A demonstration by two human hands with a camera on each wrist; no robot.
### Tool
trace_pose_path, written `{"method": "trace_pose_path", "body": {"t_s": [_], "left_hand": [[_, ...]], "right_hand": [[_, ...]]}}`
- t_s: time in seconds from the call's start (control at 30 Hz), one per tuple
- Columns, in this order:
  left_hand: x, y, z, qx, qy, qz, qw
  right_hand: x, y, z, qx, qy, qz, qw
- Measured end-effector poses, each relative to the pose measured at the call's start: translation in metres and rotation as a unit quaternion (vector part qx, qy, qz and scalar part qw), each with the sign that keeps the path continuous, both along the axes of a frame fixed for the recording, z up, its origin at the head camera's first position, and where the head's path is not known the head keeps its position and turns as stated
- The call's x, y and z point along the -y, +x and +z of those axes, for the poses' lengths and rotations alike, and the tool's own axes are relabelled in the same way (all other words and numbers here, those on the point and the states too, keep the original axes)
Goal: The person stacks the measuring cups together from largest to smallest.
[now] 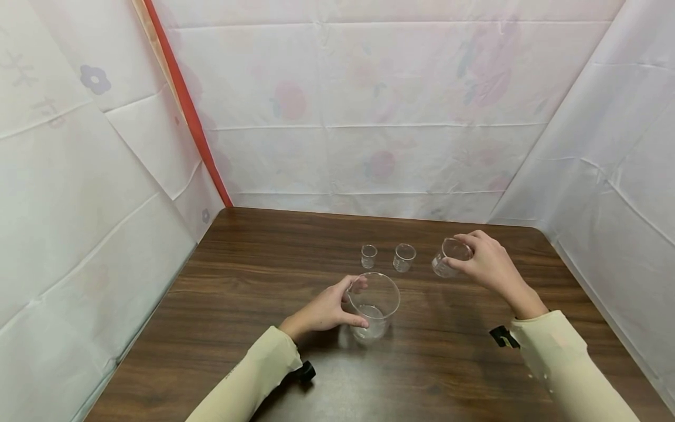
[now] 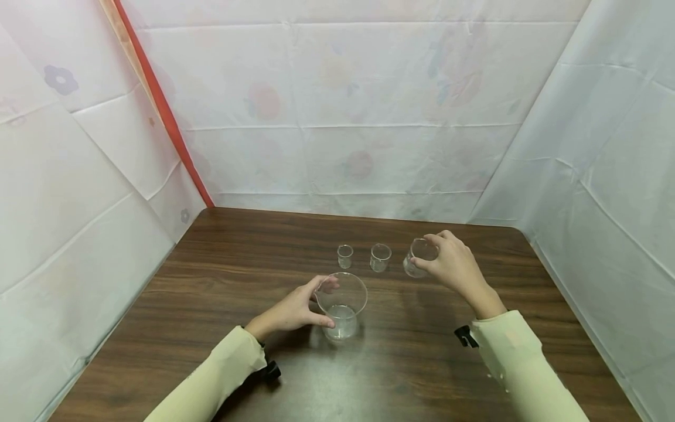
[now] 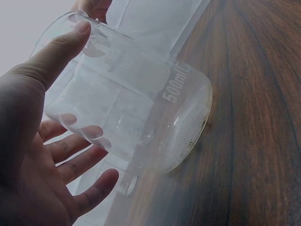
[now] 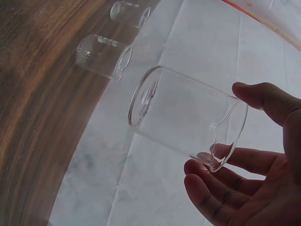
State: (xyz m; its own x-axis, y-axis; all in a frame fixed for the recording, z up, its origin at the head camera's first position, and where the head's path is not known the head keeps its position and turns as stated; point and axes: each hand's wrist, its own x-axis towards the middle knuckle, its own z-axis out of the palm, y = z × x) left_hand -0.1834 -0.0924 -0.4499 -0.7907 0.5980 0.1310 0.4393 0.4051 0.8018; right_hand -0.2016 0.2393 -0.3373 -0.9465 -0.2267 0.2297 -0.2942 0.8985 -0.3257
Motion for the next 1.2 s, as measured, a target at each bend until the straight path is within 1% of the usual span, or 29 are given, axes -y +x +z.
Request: {"method": "trace_pose_path", "body": {"t_s": [0.33,0.6,0.83,1.2], "left_hand": [[0.000,0.000,0.000,0.000,0.003,0.000,1.0000],[0.000,-0.002,-0.002,-0.002,0.000,0.001,1.0000],[-0.001,-0.001,-0.001,-0.010,-0.001,-0.002,1.0000],[-0.001,0.000,0.000,-0.006,0.000,0.004,1.0000]], "right_hand": [[0.006,0.003,0.004,0.001,-0.008,0.011,0.9999],[0.011,0.000,0.008,-0.051,-0.027,0.025,0.9980],[0.017,-0.001,0.011,-0.037,-0.039,0.038,0.9978],[0.024,-0.001,0.013,-0.054,-0.048,0.054,0.9959]]}}
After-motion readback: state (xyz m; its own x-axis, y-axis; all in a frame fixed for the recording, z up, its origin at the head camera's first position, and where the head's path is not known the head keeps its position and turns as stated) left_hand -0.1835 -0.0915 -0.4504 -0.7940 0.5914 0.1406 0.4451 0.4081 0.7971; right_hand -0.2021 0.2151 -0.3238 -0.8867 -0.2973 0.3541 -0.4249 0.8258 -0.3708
